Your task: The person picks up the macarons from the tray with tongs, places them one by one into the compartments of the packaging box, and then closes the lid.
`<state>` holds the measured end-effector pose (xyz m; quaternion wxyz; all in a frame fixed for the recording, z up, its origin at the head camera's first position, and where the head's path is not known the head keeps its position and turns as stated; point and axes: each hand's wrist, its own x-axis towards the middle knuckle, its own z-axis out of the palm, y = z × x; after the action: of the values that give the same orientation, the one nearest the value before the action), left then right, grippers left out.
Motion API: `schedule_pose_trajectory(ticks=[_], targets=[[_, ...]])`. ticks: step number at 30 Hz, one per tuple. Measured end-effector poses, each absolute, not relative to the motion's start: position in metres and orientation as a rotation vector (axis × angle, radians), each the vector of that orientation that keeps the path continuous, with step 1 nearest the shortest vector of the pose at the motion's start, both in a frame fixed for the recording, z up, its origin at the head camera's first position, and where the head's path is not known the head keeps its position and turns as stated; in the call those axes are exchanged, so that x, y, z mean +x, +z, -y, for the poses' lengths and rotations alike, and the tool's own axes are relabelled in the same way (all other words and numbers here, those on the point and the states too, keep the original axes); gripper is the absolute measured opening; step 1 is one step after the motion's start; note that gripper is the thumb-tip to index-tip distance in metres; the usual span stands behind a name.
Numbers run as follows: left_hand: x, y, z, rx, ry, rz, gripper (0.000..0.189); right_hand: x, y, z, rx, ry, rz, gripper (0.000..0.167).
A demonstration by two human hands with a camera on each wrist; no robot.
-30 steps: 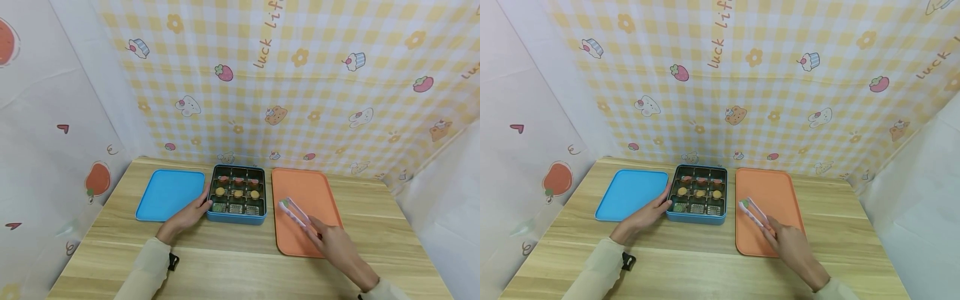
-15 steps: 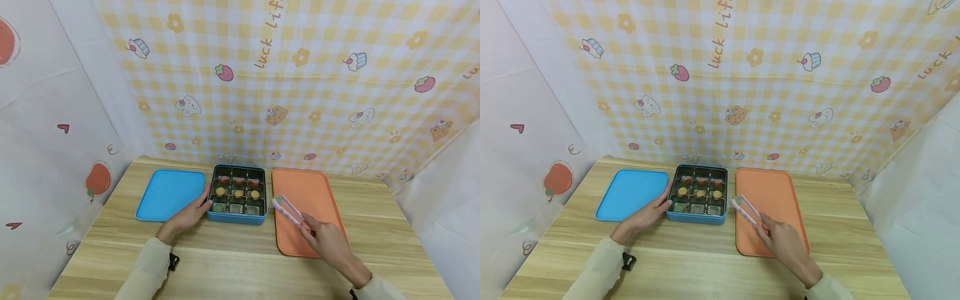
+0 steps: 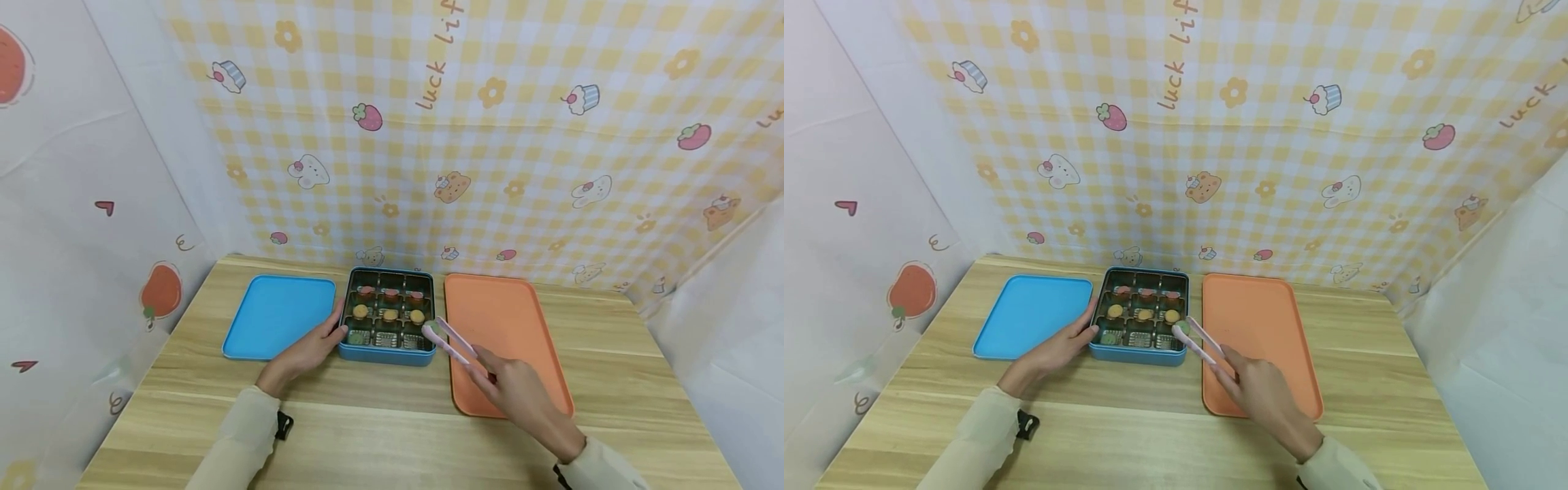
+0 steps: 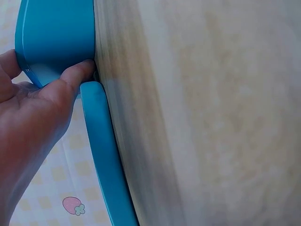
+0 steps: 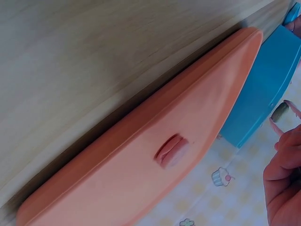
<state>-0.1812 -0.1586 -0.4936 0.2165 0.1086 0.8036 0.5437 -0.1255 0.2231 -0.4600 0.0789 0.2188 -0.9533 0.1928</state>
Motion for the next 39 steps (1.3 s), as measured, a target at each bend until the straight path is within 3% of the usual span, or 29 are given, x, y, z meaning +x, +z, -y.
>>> schedule_pose_trajectory(ticks=[39], targets=[[-0.182, -0.492, 0.159, 0.334, 1.503, -2.224, 0.064, -0.132, -0.466, -0.168, 0.814, 0.588, 2.854, 0.034]])
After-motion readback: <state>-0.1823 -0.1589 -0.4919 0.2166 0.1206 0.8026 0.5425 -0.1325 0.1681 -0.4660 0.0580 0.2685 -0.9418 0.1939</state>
